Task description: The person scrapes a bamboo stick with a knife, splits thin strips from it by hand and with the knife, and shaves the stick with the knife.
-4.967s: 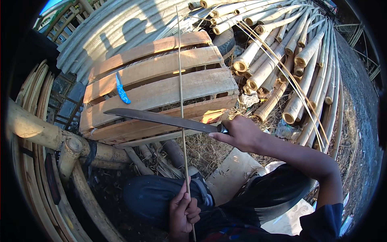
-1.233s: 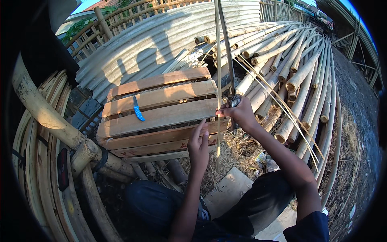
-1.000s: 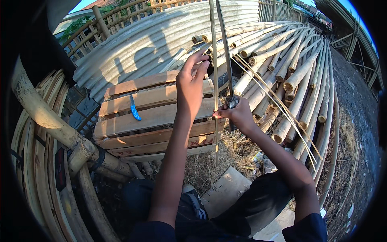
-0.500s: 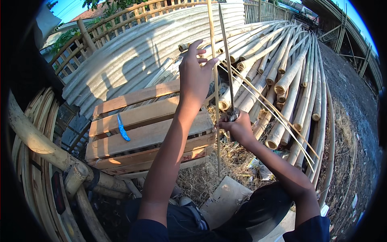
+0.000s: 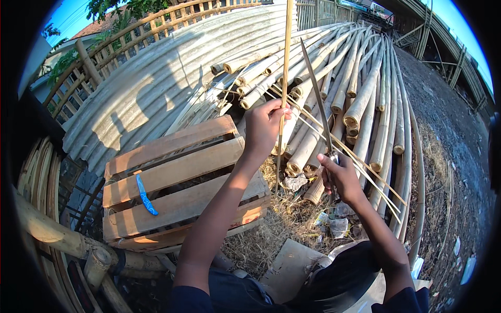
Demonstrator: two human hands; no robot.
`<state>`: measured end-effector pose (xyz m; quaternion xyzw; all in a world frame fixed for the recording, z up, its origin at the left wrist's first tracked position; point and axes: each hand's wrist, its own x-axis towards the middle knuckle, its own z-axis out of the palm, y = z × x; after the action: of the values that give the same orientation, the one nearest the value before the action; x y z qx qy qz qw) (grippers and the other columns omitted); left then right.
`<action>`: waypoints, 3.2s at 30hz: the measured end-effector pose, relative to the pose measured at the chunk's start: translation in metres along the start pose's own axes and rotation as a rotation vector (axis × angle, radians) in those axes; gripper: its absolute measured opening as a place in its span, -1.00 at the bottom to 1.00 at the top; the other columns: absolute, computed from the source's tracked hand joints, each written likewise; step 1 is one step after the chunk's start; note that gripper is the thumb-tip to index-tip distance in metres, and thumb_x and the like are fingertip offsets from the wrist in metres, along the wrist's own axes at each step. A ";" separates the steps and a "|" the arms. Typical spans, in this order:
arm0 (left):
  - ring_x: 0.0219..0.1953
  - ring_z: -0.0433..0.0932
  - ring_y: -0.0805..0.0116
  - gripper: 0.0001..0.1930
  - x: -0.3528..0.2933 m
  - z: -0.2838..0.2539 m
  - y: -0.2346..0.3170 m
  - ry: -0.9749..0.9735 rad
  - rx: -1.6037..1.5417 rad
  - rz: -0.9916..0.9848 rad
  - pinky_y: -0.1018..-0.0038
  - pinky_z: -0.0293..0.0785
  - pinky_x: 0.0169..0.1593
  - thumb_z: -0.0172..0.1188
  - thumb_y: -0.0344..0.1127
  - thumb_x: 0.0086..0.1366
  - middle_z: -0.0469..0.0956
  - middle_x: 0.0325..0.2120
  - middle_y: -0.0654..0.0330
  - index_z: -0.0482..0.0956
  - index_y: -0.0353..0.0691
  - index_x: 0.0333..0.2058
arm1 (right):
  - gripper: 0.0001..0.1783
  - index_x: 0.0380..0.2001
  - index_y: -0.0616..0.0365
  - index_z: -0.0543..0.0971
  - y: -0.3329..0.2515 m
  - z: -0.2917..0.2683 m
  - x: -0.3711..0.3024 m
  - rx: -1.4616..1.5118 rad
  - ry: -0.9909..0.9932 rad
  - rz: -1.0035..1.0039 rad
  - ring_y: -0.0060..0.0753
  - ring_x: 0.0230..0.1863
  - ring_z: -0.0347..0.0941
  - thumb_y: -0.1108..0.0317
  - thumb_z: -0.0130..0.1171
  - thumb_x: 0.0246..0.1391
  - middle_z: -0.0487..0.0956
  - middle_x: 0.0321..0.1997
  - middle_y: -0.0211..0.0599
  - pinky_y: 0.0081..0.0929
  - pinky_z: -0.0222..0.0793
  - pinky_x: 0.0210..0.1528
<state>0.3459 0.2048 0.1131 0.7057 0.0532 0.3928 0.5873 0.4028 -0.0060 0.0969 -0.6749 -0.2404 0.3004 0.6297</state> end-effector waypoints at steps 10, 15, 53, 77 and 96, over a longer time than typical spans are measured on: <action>-0.33 0.60 0.43 -0.85 -0.029 -0.017 -0.051 -0.363 0.328 -0.035 0.53 0.57 -0.32 0.09 -0.44 0.22 0.60 -0.38 0.12 0.57 -0.39 -0.30 | -0.53 -0.44 0.23 0.34 0.095 0.043 -0.111 0.359 0.070 0.405 -0.49 -0.85 0.21 -0.01 -0.17 0.26 0.32 -0.78 -0.32 -0.55 0.15 -0.80; -0.30 0.60 0.42 -0.80 -0.039 -0.025 -0.028 -0.181 0.126 -0.235 0.51 0.61 -0.28 0.15 -0.43 0.18 0.61 -0.36 0.13 0.59 -0.39 -0.25 | -0.51 -0.43 0.26 0.35 0.099 0.057 -0.107 0.315 0.038 0.417 -0.50 -0.86 0.20 -0.02 -0.17 0.26 0.32 -0.78 -0.32 -0.57 0.15 -0.80; -0.77 0.02 0.67 -0.71 -0.026 -0.002 -0.014 -0.040 -0.434 -0.040 0.65 -0.07 -0.68 0.01 -0.17 0.35 0.07 -0.78 0.43 0.23 -0.13 -0.53 | -0.55 -0.48 0.22 0.33 0.090 0.101 -0.090 0.361 -0.086 0.369 -0.51 -0.89 0.16 0.02 -0.14 0.25 0.30 -0.80 -0.32 -0.59 0.08 -0.84; -0.75 -0.10 0.68 -0.70 -0.041 0.015 -0.008 0.007 -0.660 -0.048 0.63 -0.19 -0.67 0.01 -0.14 0.35 0.02 -0.78 0.46 0.25 -0.10 -0.54 | -0.48 -0.57 0.17 0.31 0.188 0.101 -0.086 0.758 -0.077 0.767 -0.52 -0.89 0.08 -0.11 -0.09 0.17 0.24 -0.81 -0.37 -0.54 0.01 -0.85; -0.38 0.37 0.40 -0.72 -0.025 0.009 -0.008 -0.300 -0.414 -0.013 0.42 0.33 -0.17 -0.05 -0.12 0.36 0.37 -0.52 0.18 0.33 -0.21 -0.41 | -0.50 -0.60 0.18 0.30 0.178 0.092 -0.086 0.646 -0.037 0.643 -0.50 -0.85 0.11 -0.04 -0.10 0.19 0.23 -0.79 -0.37 -0.52 0.03 -0.80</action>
<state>0.3376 0.1866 0.0942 0.6204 -0.1116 0.2826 0.7230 0.2676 -0.0180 -0.0739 -0.4787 0.0759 0.5523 0.6782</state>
